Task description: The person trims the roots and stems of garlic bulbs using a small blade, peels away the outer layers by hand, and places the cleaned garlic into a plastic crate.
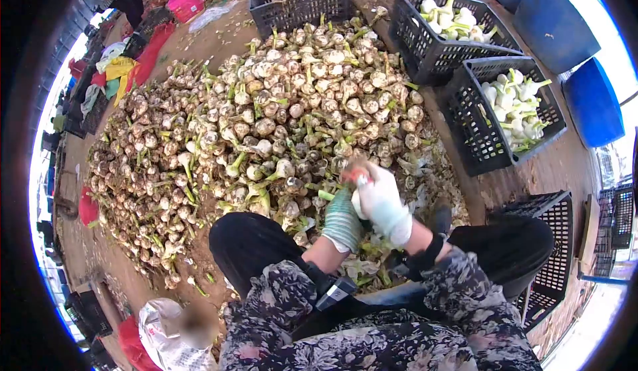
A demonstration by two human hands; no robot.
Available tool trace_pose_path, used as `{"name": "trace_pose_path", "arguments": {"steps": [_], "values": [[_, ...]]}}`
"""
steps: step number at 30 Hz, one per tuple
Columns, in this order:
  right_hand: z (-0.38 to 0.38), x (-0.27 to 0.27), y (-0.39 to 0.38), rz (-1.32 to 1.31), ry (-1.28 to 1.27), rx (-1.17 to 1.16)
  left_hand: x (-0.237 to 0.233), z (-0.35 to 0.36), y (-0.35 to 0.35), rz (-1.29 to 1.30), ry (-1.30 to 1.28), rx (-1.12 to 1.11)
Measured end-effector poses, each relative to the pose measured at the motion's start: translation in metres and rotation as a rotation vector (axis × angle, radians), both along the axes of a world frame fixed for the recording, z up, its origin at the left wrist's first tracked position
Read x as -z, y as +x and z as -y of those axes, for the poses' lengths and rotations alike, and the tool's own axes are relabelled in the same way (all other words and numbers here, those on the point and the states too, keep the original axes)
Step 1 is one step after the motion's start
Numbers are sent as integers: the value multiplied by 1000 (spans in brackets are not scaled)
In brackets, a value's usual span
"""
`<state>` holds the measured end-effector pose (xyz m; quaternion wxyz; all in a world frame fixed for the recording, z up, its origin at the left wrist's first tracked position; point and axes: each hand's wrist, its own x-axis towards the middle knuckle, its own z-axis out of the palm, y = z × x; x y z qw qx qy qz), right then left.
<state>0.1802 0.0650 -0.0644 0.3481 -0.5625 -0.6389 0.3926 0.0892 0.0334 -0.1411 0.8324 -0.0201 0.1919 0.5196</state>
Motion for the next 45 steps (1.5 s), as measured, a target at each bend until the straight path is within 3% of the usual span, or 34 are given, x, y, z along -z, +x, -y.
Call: {"name": "trace_pose_path", "arguments": {"steps": [2, 3, 6, 8, 10, 11, 12, 14, 15, 17, 18, 19, 20, 21, 22, 25, 27, 28, 30, 32, 34, 35, 36, 38, 39, 40, 41, 42, 44, 45], "values": [[-21, 3, 1, -481, -426, 134, -44, -2, 8, -371, -213, -116], [-25, 1, 7, -504, -485, 157, -45, -2, 7, -382, -284, -85], [-22, 19, 23, -451, -308, 73, -64, -8, -2, -390, -182, -35], [-13, -3, 26, -537, -197, -10, -54, -11, -6, -328, -155, -52], [1, -19, 22, -385, 62, -121, -46, -15, -4, -422, -197, 168], [4, -18, 20, -159, 261, -169, -27, -5, 2, -470, -15, 164], [4, -21, 21, -77, 166, -159, -8, 1, 0, -415, -42, 293], [1, -26, 17, 169, 28, -104, -22, -1, 7, -455, -225, 212], [-2, -31, 13, 167, 27, -103, -12, 0, 10, -458, -226, 213], [-11, -41, 8, 658, -19, -261, -3, -3, 16, -526, -31, -174], [-19, -19, 10, 657, -23, -257, 1, 2, 15, -527, -32, -169], [-29, 22, 13, 267, -90, -154, -27, 3, 11, -864, 104, 28], [-37, 19, 13, -125, -149, -48, -44, 1, 7, -1195, 248, 232], [-36, 9, 41, -575, -532, -109, -39, -4, 3, -800, -43, 195], [-35, 0, 49, -659, -392, -96, -38, -3, -3, -633, -57, 144], [-18, -28, 71, -697, -237, -233, -30, -9, -14, -436, -213, 198], [-11, -43, 79, -557, -508, -392, -46, -13, -11, -612, -241, 343], [-14, -45, 79, -175, -114, -519, -46, -12, -11, -613, -239, 347], [-9, -42, 76, -36, 76, -601, -46, -10, -14, -331, -144, 328], [4, -42, 63, -112, 80, -479, -46, -13, -3, -466, -285, 256], [17, -49, 56, 206, 418, -608, -8, -15, -18, -266, -35, 285], [27, -42, 54, 227, 428, -798, -9, -17, -5, -274, -299, -3], [38, -38, 59, 329, 351, -928, -11, -18, -8, -289, -191, -14], [25, -38, 75, 391, -305, -818, -40, -19, -15, -514, -289, -39], [18, -28, 82, 195, -434, -596, -57, -19, -9, -601, -272, -44], [26, 16, 87, -283, -245, -339, -70, -18, 0, -687, -260, -51], [25, -5, 75, -264, -294, -350, -68, -16, 9, -688, -186, -82], [22, -27, 57, -247, -336, -356, -69, -14, 14, -819, -154, 22], [26, -14, 54, -246, -238, -277, -66, -15, 12, -733, -197, -6], [24, 7, 61, -568, -409, -250, -62, -14, 5, -729, -149, -31]]}}
